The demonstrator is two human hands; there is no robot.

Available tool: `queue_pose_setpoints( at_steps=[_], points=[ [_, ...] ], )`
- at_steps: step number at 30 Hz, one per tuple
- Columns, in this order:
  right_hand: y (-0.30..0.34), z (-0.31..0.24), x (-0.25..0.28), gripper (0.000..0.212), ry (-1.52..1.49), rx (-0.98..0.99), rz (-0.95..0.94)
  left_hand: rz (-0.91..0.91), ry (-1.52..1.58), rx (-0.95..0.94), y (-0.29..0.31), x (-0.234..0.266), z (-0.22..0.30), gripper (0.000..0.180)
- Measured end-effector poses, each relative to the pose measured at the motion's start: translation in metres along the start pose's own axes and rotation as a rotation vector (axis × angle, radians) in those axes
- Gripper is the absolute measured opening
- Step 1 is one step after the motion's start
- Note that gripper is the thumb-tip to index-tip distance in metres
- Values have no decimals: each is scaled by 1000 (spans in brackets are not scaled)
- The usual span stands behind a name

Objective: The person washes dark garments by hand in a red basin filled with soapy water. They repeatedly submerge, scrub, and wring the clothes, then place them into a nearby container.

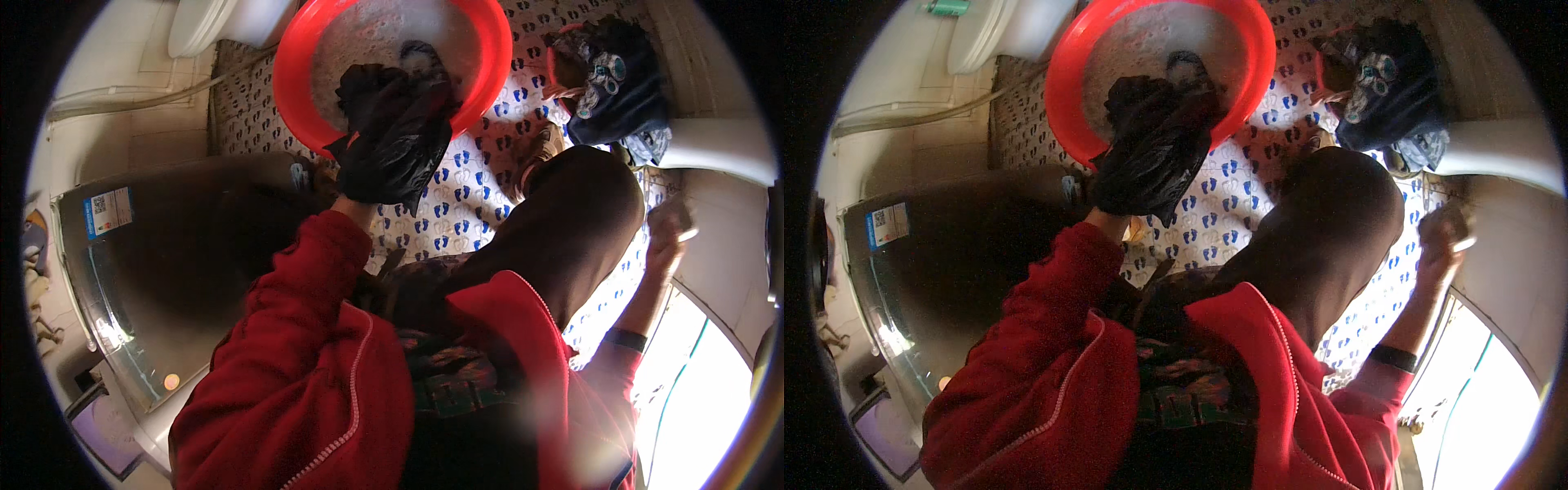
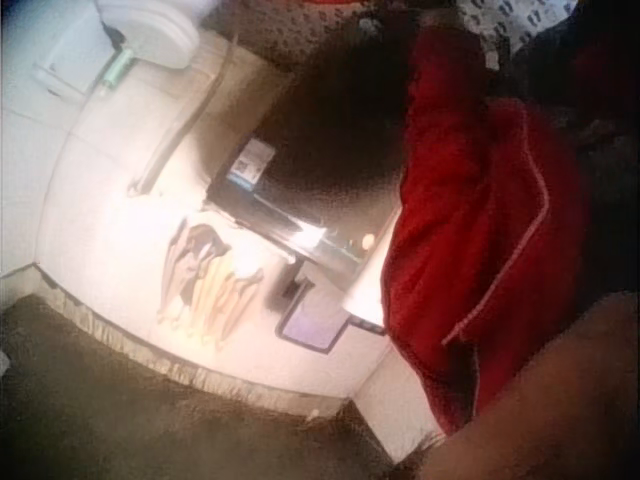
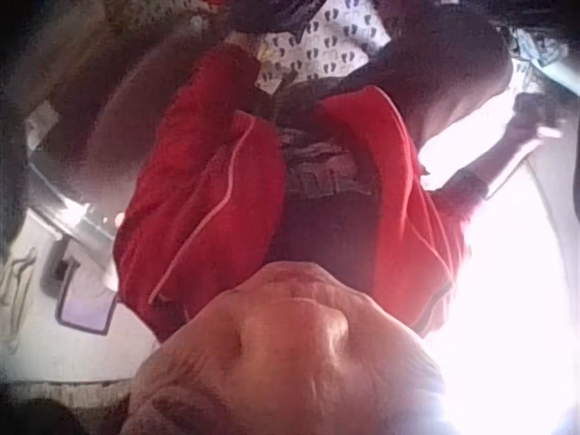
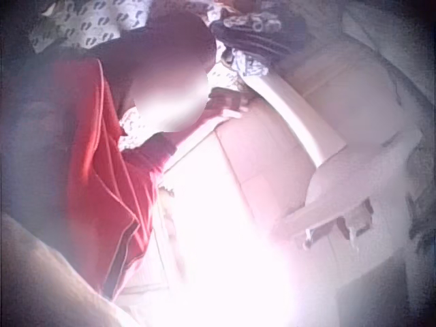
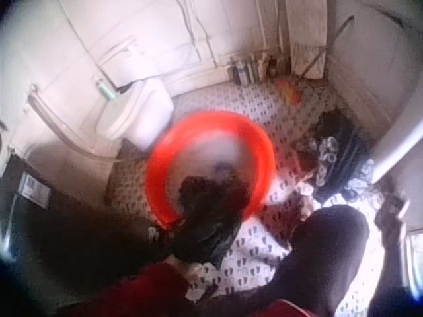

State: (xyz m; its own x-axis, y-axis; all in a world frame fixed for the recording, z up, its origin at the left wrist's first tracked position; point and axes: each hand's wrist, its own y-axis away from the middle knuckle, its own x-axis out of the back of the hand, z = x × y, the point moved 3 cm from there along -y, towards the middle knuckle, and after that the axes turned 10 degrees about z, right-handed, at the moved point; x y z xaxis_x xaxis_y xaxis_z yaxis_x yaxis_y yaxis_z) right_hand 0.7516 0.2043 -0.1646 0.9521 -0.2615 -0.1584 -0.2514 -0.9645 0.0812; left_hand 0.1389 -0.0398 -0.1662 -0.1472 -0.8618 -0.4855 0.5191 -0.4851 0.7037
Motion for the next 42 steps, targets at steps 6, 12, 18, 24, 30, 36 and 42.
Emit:
queue_pose_setpoints(
  at_steps=[6, 12, 18, 24, 30, 36, 42],
  points=[
    [65, -227, -225, 54, 185, 208, -267, -178, 137, 68, -1, -24, 0, 49],
    [195, -81, -412, 64, 521, 187, -634, -345, 254, 90, -4, -56, 6, 49],
    [363, 8, -430, 84, 604, 460, -754, -406, 329, 92, -1, -54, 19, 49],
    [331, 26, -472, 64, 574, 593, -768, -411, 355, 85, -4, -54, 21, 49],
    [355, 20, -431, 51, 525, 495, -753, -419, 348, 81, 1, -57, 21, 49],
    [317, 16, -475, 53, 839, 245, -628, -413, 322, 68, 2, -56, 14, 49],
    [349, -22, -457, 59, 488, 763, -837, -420, 221, 55, 1, -51, -4, 49]
  ],
)
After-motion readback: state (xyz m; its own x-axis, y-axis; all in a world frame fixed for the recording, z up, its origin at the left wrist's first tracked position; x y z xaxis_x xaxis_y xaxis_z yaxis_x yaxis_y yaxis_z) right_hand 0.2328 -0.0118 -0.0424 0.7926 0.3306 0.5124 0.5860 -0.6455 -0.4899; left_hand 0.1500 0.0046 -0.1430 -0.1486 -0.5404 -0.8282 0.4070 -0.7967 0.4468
